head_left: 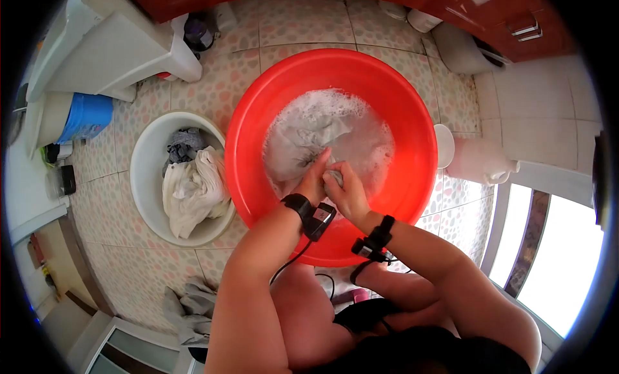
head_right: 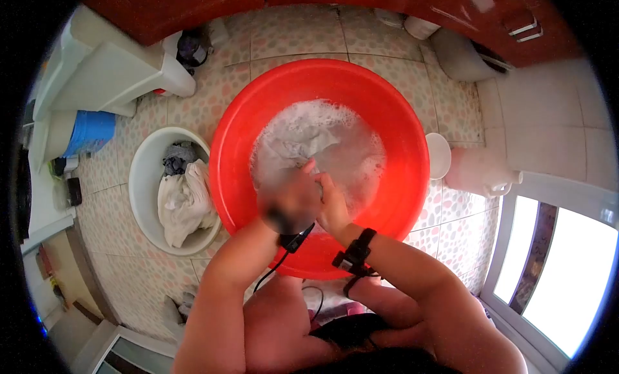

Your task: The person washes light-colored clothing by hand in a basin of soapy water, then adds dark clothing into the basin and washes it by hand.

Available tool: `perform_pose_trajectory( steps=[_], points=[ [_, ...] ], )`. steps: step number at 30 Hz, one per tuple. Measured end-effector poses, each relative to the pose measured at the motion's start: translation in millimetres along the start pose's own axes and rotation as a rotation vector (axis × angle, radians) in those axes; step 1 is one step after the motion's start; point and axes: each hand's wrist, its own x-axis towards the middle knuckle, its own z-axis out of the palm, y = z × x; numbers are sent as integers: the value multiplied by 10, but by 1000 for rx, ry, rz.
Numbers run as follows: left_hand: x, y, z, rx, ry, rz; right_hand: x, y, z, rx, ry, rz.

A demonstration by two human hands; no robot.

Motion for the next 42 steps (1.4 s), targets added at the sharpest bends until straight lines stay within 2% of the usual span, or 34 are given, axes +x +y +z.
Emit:
perform_pose_trajectory(
  steps=[1, 2, 4, 5, 6, 7, 10, 11, 13, 14, 15, 16, 17, 18, 19, 21, 23, 24, 26, 27, 29, 30, 31, 32, 33, 34, 37, 40, 41, 42],
  points=[
    [-72, 148, 209, -34, 114, 61, 15, -61, -30, 135, -32, 145],
    [58, 9, 99, -29, 114, 63, 39, -90, -43, 272, -62, 287],
    [391, -354, -265, -330, 137, -20, 150, -39, -8, 207, -10, 222],
    [402, -347, -217, -326, 139, -22, 238, 61, 9, -8, 7, 258],
    [377, -330, -136, -146, 324, -15, 317, 186, 28, -223, 21, 297],
    [337, -324, -97, 42, 506, -10, 404, 292, 3, -437, 37, 102],
    [234, -193, -20, 76, 411, -21, 524, 452, -33, -524, 28, 70],
    [139, -167, 38, 78, 407, -32, 600, 609, -51, -621, -34, 163],
    [-124, 35, 257, 451, 302, 126, 593, 600, -251, -587, 45, 137],
    [-79, 29, 223, 442, 301, 126, 610, 601, -355, -548, 126, 100],
    [12, 12, 162, 55, 431, -71, 692, 813, -390, -481, 203, 321],
    [85, -31, 90, -334, 546, -269, 688, 1142, -319, -488, 203, 322],
    [143, -156, -43, -338, 543, -270, 678, 1509, -211, -683, 267, 268],
    [209, -320, -220, -277, 454, -238, 658, 1688, -154, -876, 330, 210],
    [245, -408, -307, -217, 366, -204, 585, 1504, -114, -879, 330, 208],
    [206, -190, -59, -311, 376, -253, 362, 846, 83, -317, 108, 324],
    [210, -67, -28, -405, 390, -294, 286, 769, 227, -113, 68, 328],
    [226, -60, -101, -366, 356, -220, 248, 700, 248, -116, 61, 321],
    [253, -30, -228, -337, 324, -139, 151, 351, 169, 163, -23, 83],
    [261, -10, -296, -308, 254, -155, 79, -176, 7, 202, -109, 162],
    [212, 61, -273, -321, 110, -165, 91, -302, 15, 119, -86, 196],
    [239, -50, -325, -319, 107, -164, 113, -325, 16, 40, -57, 228],
    [297, -245, -432, -102, 130, -1, 149, -305, -51, 42, -55, 225],
    [321, -361, -490, 116, 154, 158, 185, -253, -176, -195, -8, -295],
    [276, -382, -415, 170, 211, 188, 228, -217, -240, -427, 43, -811],
    [240, -369, -321, 64, 256, 134, 305, -186, -238, -424, 50, -809],
    [218, -306, -105, -255, 330, -13, 569, 163, -183, -464, -73, -186],
    [234, -142, 69, -387, 235, -33, 762, 644, -175, -493, -194, 432],
    [181, -96, 170, -386, 231, -37, 787, 849, -126, -494, -189, 436],
    [91, -59, 274, -133, 229, 11, 803, 1074, -56, -526, -196, 401]
  ],
)
